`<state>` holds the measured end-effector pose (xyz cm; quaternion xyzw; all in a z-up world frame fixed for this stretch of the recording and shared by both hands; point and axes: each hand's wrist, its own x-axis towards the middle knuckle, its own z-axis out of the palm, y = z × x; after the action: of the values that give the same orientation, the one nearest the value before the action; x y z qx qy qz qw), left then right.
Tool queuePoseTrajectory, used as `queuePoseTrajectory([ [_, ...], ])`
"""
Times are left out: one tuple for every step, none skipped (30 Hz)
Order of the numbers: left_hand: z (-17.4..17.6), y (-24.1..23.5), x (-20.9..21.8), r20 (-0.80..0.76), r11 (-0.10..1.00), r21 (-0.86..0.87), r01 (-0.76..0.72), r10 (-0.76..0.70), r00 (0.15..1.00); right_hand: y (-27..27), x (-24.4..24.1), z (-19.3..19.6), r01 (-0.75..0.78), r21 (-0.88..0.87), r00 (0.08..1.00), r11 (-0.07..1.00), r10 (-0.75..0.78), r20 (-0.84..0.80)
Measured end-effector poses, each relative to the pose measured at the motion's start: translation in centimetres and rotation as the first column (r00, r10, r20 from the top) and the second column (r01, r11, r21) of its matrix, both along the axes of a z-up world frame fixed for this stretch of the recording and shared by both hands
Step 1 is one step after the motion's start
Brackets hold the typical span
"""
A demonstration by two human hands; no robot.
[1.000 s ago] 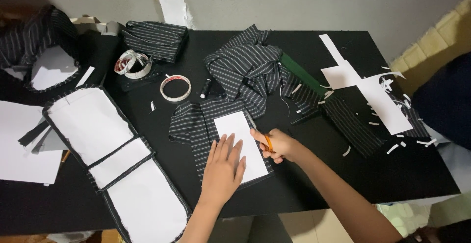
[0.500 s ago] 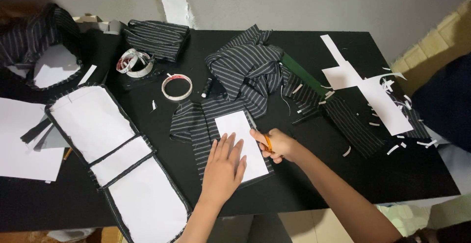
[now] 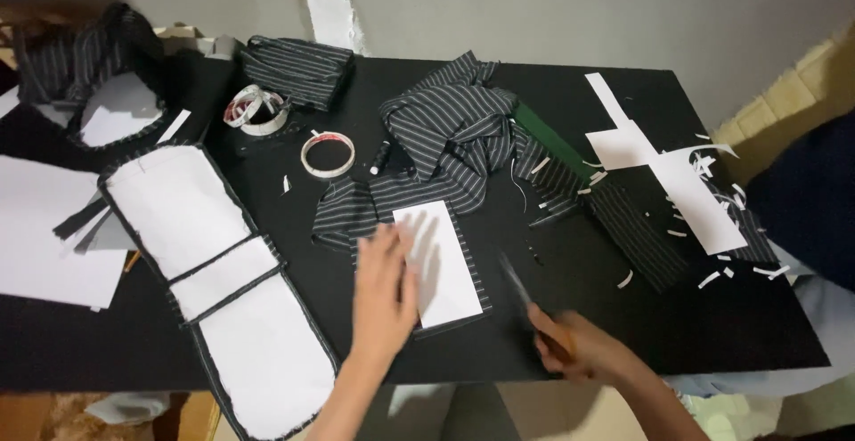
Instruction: Cutting fabric pieces using a paper template and applying double-sided tape to the edges.
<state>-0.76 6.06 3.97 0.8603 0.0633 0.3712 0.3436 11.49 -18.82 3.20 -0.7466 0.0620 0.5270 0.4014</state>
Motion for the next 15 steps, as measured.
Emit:
queuePoseTrajectory([
  [0.4, 0.3, -0.6, 0.000, 1.000, -0.002, -0.008, 0.008, 1.000, -1.1, -0.7, -0.1, -0.008, -0.002, 1.000, 1.000, 0.008, 0.000],
  [0.8, 0.6, -1.1, 0.044, 0.997, -0.011, -0.072, 0.072, 0.996, -2.2, -1.4, -0.2, -0.044, 0.023, 0.993, 0.999, 0.041, 0.107],
  [1.2, 0.9, -1.7, 0.086, 0.991, -0.022, -0.135, 0.136, 0.987, -3.3, -2.0, -0.3, -0.084, 0.046, 0.974, 0.995, 0.072, 0.213],
  [1.2, 1.2, -2.3, 0.087, 0.989, -0.024, -0.143, 0.145, 0.986, -4.0, -2.6, -0.7, -0.092, 0.045, 0.974, 0.995, 0.081, 0.214],
  [1.2, 1.6, -3.0, 0.041, 0.997, 0.025, -0.074, 0.073, 0.997, -4.6, -3.2, -1.2, -0.032, 0.067, 0.996, 0.997, 0.027, 0.081],
  [1.2, 2.0, -3.7, -0.009, 0.998, 0.069, -0.002, 0.002, 1.000, -5.2, -3.8, -1.6, 0.030, 0.081, 0.998, 0.996, -0.025, -0.054],
  [0.5, 2.0, -4.2, -0.010, 0.997, 0.070, -0.011, 0.012, 1.000, -4.9, -5.0, -1.3, 0.021, 0.081, 0.998, 0.996, -0.016, -0.055],
  [-0.1, 2.0, -4.8, -0.115, 0.989, 0.127, 0.077, -0.063, 0.991, -4.6, -6.1, -1.0, 0.171, 0.052, 0.977, 0.984, -0.163, -0.134],
  [-0.8, 1.9, -5.3, -0.223, 0.970, 0.173, 0.172, -0.131, 0.966, -4.3, -7.3, -0.7, 0.317, 0.012, 0.928, 0.948, -0.308, -0.209],
  [-1.5, 1.8, -5.5, -0.224, 0.971, 0.174, 0.164, -0.124, 0.967, -4.4, -7.9, -1.5, 0.310, 0.013, 0.930, 0.951, -0.301, -0.210],
  [-2.2, 1.7, -5.8, -0.237, 0.966, 0.211, 0.150, -0.099, 0.967, -4.4, -8.5, -2.4, 0.182, 0.165, 0.949, 0.969, -0.129, -0.287],
  [-2.9, 1.6, -6.1, -0.249, 0.959, 0.248, 0.137, -0.073, 0.966, -4.4, -9.1, -3.3, 0.060, 0.321, 0.940, 0.945, 0.054, -0.336],
  [-2.5, 1.3, -6.3, -0.251, 0.958, 0.252, 0.134, -0.069, 0.965, -3.4, -9.8, -2.7, 0.058, 0.325, 0.939, 0.944, 0.059, -0.338],
  [-2.1, 1.0, -6.5, -0.173, 0.957, 0.256, 0.138, -0.095, 0.980, -2.3, -10.5, -2.1, -0.048, 0.205, 0.981, 0.977, 0.085, -0.176],
  [-1.7, 0.7, -6.5, -0.093, 0.955, 0.261, 0.144, -0.124, 0.988, -1.2, -11.2, -1.4, -0.128, 0.069, 0.992, 0.989, 0.129, -0.012],
])
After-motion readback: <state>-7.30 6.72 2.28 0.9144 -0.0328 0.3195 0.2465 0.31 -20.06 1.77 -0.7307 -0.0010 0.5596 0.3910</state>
